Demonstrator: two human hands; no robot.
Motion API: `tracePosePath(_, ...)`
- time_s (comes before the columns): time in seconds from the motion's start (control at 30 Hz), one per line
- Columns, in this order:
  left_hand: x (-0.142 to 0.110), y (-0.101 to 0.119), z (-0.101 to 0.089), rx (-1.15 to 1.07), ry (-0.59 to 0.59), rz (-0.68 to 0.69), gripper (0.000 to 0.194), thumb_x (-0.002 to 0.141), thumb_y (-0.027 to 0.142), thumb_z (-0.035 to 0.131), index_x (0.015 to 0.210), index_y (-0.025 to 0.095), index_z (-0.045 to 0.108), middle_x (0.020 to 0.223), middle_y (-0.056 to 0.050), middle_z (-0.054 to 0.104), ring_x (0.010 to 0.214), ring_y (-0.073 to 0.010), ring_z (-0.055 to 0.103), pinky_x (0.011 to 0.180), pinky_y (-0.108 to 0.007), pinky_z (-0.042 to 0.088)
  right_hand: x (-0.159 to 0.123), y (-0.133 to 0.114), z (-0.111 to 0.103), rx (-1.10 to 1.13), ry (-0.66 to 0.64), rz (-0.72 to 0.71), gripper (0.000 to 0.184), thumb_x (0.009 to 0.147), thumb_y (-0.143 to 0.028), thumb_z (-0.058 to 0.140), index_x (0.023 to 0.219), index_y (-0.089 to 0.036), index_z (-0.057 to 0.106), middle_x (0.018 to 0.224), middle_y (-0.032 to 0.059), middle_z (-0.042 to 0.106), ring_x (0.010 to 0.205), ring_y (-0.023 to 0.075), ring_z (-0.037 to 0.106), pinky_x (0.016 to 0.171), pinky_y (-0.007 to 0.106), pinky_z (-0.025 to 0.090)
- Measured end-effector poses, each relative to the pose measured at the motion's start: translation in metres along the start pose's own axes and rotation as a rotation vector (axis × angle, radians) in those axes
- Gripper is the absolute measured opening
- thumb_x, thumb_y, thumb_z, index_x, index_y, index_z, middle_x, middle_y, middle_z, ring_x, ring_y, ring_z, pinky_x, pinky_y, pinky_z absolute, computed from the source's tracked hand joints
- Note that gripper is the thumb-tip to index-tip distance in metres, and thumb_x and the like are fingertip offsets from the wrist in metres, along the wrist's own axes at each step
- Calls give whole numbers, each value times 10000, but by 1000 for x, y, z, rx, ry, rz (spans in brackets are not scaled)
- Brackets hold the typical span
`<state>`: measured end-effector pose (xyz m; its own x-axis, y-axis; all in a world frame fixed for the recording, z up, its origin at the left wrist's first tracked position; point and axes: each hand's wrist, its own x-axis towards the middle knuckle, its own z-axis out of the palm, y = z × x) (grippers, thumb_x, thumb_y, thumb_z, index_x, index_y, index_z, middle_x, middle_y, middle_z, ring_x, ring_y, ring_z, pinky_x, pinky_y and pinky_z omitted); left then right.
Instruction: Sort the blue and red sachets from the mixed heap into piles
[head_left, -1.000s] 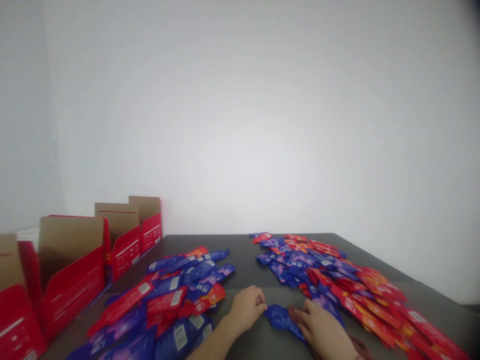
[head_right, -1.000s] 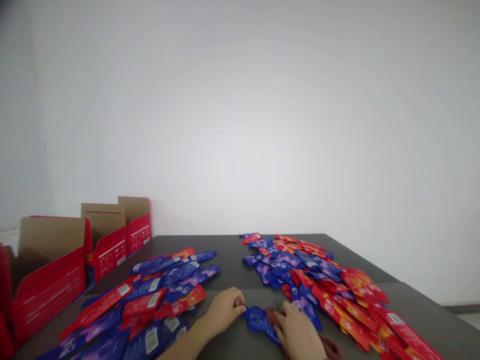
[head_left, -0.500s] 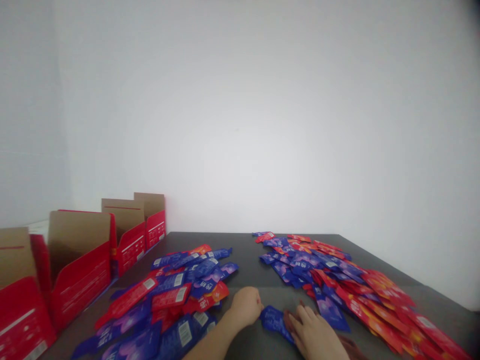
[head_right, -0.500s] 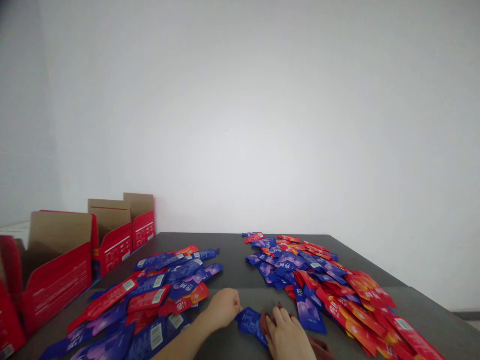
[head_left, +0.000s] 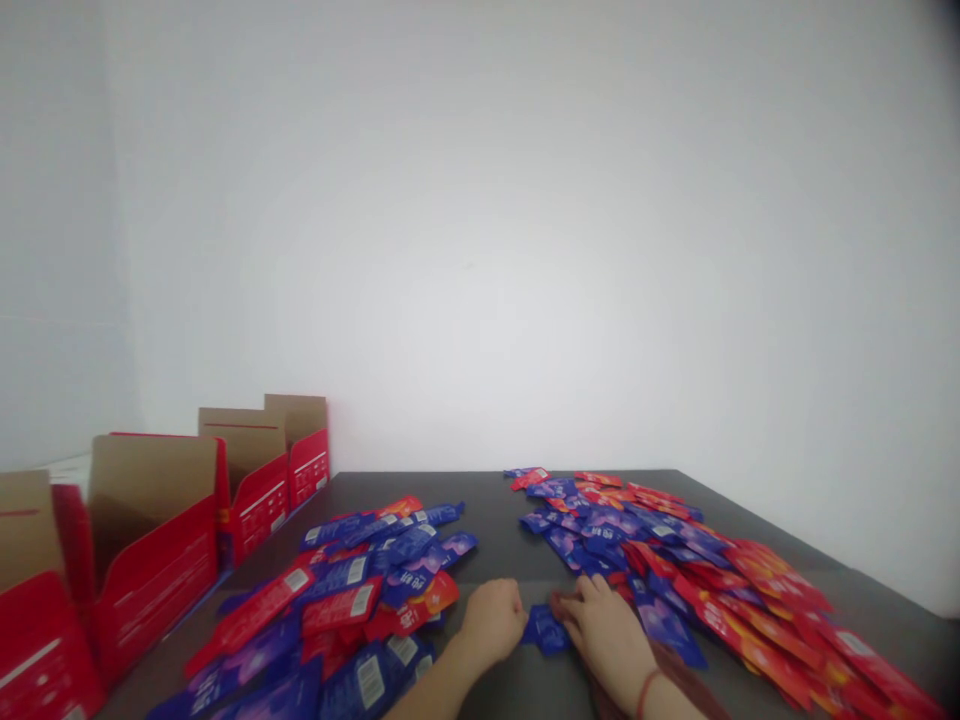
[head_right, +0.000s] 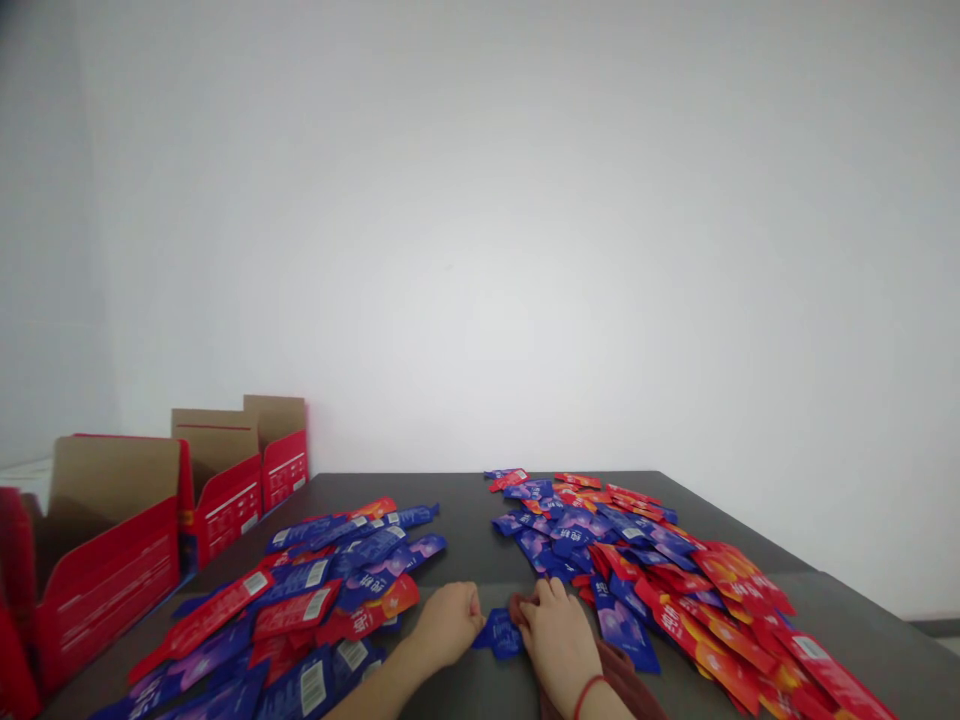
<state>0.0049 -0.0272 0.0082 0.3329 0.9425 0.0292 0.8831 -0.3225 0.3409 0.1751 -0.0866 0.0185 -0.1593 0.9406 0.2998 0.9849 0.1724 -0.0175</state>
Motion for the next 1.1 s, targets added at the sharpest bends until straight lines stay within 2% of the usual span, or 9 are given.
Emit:
tracePosePath(0.13,1,1,1,5,-2,-1,144,792,190,565,863,202,689,926,-46,710,886,-213,644,722,-260,429,2,-22,13,-23,2,-72,260,911,-217,488,1034,-236,716,1068,86,667,1065,281,543,865,378,417)
tracePosePath(0.23,1,1,2,8,4,-3,164,824,206,535,886,197,687,948,-63,706,890,-225,644,718,-275,435,-4,-28,16,8,-13,-152,275,923,-237,477,1077,-248,704,1127,77,654,1097,280,533,899,389,414)
tracePosePath(0.33,0,2,3,5,4,-13,174,808,182,539,905,200,683,943,-64,705,893,-231,646,719,-280,437,-12,-13,21,-30,-27,-111,330,909,-196,484,1183,-245,662,1148,92,645,1086,277,547,887,389,433)
tracePosePath(0.4,0,3,3,-1,-2,-20,169,781,169,564,895,207,683,930,-58,706,895,-235,648,722,-279,438,-18,4,24,-120,-28,-29,368,904,-147,461,1222,-188,641,1153,133,641,1078,287,556,877,391,441)
tracePosePath(0.53,-1,4,3,-14,-9,-26,147,774,176,589,878,217,684,920,-50,706,899,-240,648,728,-282,443,-18,24,26,-251,-29,80,361,913,-97,375,1024,-123,718,997,167,666,970,290,602,752,365,472)
tracePosePath(0.63,-2,4,1,-10,-14,-17,128,797,203,593,888,221,680,923,-45,704,892,-234,647,739,-282,443,-4,12,22,-227,-25,61,350,887,-64,382,942,-99,726,977,179,665,956,305,607,731,370,476)
tracePosePath(0.8,-5,3,-1,15,-11,2,144,834,213,570,939,210,669,954,-54,699,929,-235,636,769,-285,435,15,-11,15,-147,-26,-17,307,884,-91,434,981,-144,720,1027,132,666,991,272,599,795,345,475)
tracePosePath(0.97,-3,0,-3,27,-14,-1,143,842,203,545,924,211,662,957,-54,698,916,-236,640,749,-286,434,-8,12,19,-70,-38,-147,386,892,-98,449,1197,-225,648,1113,86,653,1000,225,611,818,297,482)
tracePosePath(1.1,1,-3,-4,35,-16,27,137,837,193,542,902,217,660,951,-48,697,917,-232,637,745,-280,428,-23,30,20,-147,-86,-52,405,881,-57,403,1165,-167,670,1063,119,668,962,254,624,780,326,494)
